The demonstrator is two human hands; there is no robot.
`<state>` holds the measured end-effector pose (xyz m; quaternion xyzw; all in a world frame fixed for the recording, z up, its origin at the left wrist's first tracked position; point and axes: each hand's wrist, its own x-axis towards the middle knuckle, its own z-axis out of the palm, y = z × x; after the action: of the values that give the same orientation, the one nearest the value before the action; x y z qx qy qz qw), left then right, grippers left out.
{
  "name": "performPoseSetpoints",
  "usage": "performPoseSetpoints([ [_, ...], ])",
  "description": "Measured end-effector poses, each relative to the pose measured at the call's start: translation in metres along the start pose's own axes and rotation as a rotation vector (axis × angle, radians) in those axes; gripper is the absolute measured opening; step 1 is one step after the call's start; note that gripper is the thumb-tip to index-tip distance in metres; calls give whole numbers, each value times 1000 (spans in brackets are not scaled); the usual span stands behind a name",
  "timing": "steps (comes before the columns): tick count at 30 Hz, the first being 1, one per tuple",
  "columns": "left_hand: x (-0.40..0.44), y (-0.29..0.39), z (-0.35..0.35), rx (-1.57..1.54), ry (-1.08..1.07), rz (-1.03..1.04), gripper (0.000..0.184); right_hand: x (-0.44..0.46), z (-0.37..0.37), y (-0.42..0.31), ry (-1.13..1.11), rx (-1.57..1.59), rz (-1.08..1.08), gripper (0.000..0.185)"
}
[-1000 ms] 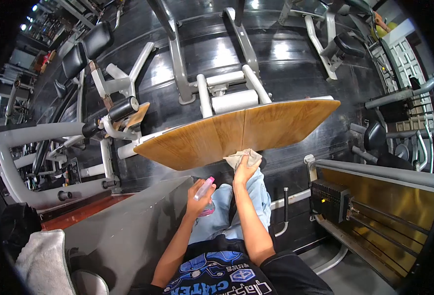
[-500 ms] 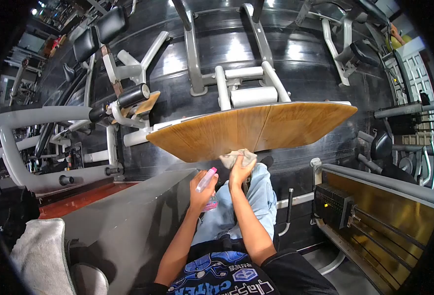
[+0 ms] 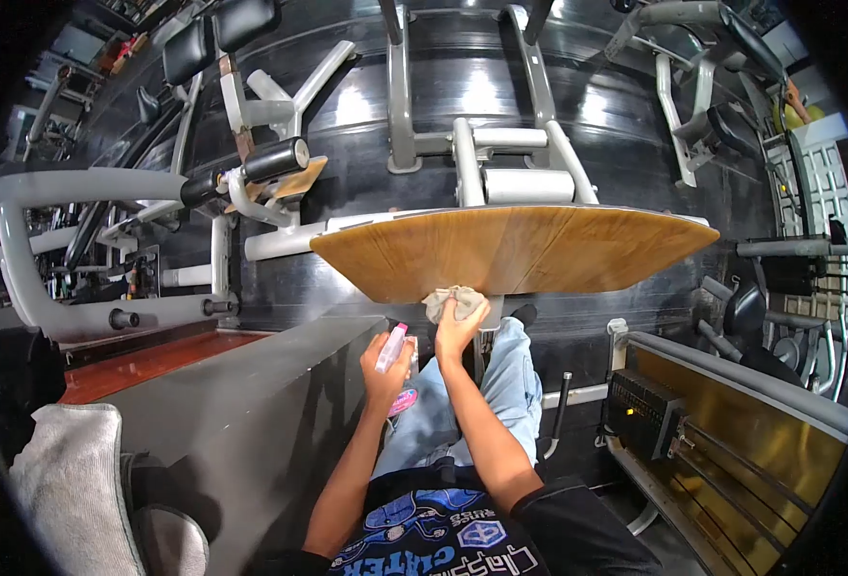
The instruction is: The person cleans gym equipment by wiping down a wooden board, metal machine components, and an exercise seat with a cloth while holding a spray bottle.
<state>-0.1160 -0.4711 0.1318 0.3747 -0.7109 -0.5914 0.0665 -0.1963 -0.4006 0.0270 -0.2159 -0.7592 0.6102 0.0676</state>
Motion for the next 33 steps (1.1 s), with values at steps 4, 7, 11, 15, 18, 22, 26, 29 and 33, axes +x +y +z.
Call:
performPoseSetpoints([
  [4,-3,-9,-15,-10,-33,-32,15,5,15,41,203,-132,120,46],
  [7,-6,-16,-22,-22,-23,-58,16,5,2,17,46,-3,226,58],
  [11,-11,-23,-22,-24,-6,-87,16,-2,5,-13,16,51,224,74],
  [15,-10,-13,-20,5,-43,-117,15,0,11,33,-57,-21,231,75],
  [18,-11,-5,-17,21,-47,-136,14,3,17,59,-32,222,430,79],
  [22,-9,-10,-17,-54,-32,-154,14,-10,19,19,63,112,576,85],
  [26,-10,-17,-17,-82,-15,-174,14,-31,18,-8,-158,137,430,90],
  [29,-8,-20,-20,-86,2,-170,15,-24,31,62,-132,197,560,80],
  [33,-9,-26,-32,-84,18,-122,15,-14,33,51,-159,108,628,66],
])
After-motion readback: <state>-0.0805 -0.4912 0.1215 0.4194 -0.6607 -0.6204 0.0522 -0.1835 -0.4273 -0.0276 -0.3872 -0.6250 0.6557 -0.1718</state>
